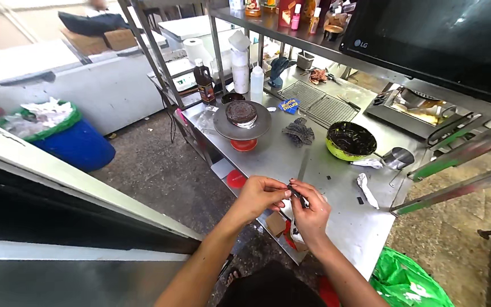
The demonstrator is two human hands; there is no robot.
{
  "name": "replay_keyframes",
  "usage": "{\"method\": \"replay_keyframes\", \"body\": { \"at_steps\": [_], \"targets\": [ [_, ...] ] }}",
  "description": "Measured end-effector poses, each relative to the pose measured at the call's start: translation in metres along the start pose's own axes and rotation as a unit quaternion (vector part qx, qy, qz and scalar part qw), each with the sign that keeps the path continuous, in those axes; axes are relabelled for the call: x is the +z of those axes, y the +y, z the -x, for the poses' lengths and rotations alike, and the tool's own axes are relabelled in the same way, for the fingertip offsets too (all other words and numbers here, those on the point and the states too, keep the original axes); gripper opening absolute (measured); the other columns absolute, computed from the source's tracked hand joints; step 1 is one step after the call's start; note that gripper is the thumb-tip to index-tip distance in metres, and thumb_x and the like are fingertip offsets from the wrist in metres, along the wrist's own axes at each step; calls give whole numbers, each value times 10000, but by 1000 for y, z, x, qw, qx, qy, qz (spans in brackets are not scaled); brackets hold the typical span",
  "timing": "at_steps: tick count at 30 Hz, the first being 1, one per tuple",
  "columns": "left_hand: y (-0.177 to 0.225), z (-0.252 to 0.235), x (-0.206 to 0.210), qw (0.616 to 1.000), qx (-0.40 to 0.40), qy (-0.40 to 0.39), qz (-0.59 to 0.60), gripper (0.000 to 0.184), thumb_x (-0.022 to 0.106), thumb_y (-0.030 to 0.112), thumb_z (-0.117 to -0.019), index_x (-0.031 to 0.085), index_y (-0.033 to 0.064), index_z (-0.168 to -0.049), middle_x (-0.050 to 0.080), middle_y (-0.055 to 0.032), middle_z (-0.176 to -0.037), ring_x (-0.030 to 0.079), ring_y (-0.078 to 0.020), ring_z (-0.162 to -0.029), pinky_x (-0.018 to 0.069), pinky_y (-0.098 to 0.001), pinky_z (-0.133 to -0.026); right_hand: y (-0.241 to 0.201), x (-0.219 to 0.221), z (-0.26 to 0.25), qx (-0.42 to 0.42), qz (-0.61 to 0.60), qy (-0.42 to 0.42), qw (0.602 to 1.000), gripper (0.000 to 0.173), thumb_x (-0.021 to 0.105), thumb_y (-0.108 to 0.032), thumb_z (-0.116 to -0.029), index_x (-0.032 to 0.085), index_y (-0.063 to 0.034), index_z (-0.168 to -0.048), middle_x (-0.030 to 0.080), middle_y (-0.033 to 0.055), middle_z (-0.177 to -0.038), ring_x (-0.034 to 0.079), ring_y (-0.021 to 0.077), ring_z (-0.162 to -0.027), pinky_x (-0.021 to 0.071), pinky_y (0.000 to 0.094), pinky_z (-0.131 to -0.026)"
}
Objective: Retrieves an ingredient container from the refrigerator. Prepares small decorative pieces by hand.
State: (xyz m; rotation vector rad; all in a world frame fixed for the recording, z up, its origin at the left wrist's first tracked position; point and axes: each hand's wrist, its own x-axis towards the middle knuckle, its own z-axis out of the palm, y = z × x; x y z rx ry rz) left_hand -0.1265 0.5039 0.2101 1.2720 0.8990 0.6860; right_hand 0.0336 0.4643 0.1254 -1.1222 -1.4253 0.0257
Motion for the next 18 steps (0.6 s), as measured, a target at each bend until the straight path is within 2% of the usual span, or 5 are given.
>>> {"method": "replay_keyframes", "body": {
  "at_steps": [8,13,18],
  "targets": [
    [-4,-6,0,999,25,29,-36,90,730,50,-939,753,-12,-1001,738,-83,-789,703,-116,-634,616,-253,-621,4,5,0,0,23,-2,1000,221,663,5,-863,769,-28,-1054,753,85,-1104,724,107,-998,602,238,-863],
    [-5,-8,-1,998,35,31,-45,100,707,74,-965,754,-9,-994,736,-78,-781,706,-113,-638,619,-253,-626,5,6,-1,6,15,-7,1000,189,667,4,-870,767,-16,-1028,753,95,-1101,727,112,-1014,608,242,-874],
    [-7,-9,-3,996,44,29,-71,109,689,80,-979,749,-7,-1003,747,-65,-835,719,-111,-674,626,-256,-652,5,8,-2,0,18,-9,1000,180,656,-7,-888,771,-9,-1027,759,106,-1099,736,129,-1017,614,255,-879]
  ]
}}
